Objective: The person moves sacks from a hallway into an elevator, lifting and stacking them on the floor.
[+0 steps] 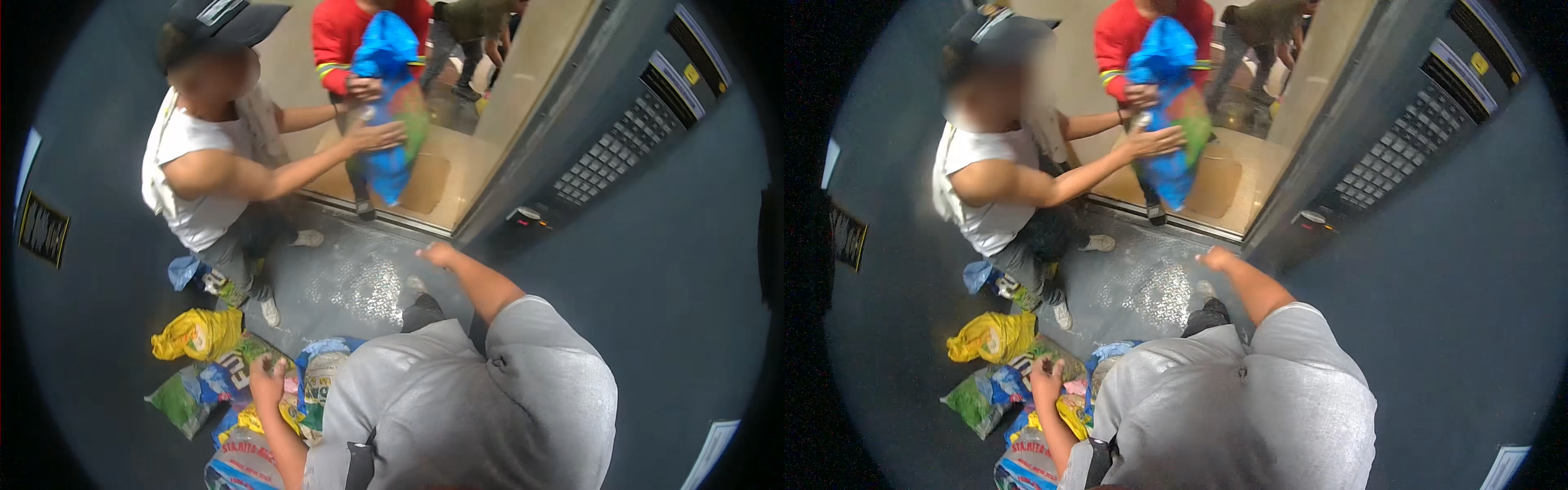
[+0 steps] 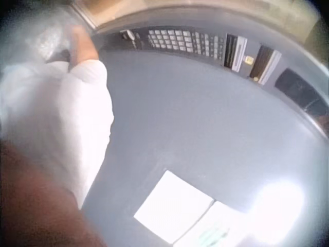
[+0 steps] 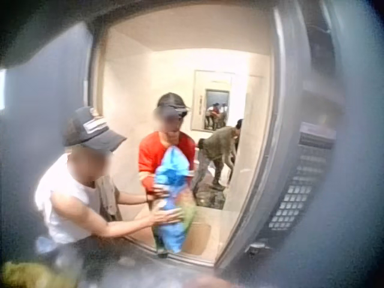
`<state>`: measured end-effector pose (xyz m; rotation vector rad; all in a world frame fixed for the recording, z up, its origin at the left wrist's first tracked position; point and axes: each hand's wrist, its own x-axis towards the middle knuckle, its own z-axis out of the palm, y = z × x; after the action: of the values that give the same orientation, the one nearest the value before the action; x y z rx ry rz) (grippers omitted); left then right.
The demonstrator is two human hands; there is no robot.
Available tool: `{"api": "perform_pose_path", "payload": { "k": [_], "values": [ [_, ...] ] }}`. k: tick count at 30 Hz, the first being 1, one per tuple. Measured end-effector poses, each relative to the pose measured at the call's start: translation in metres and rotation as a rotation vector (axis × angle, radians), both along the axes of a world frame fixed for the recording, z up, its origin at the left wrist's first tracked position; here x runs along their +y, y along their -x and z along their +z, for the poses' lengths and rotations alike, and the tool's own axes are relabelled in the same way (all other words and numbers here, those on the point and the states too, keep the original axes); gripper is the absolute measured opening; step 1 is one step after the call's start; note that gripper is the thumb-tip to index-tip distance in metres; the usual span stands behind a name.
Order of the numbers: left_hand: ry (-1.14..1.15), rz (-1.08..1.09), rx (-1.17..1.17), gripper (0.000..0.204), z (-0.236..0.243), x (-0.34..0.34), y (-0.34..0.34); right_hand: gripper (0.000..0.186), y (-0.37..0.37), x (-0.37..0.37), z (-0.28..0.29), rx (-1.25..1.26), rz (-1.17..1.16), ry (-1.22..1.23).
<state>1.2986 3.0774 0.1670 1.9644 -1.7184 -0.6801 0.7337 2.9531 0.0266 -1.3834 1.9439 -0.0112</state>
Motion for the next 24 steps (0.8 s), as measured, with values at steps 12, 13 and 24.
{"api": "perform_pose_path", "payload": {
  "k": [12, 13, 24],
  "values": [
    [-0.228, -0.233, 0.116, 0.045, -0.03, -0.098, 0.157, 0.068, 0.094, 0.006, -0.049, -0.034, -0.067, -0.084],
    [-0.313, -0.238, 0.137, 0.047, -0.037, -0.099, 0.161, 0.077, 0.1, -0.001, -0.067, -0.01, 0.093, -0.1],
    [-0.602, -0.039, -0.07, 0.053, -0.132, -0.014, 0.121, 0.052, 0.135, -0.011, -0.092, -0.145, -0.11, -0.35]
  ]
}}
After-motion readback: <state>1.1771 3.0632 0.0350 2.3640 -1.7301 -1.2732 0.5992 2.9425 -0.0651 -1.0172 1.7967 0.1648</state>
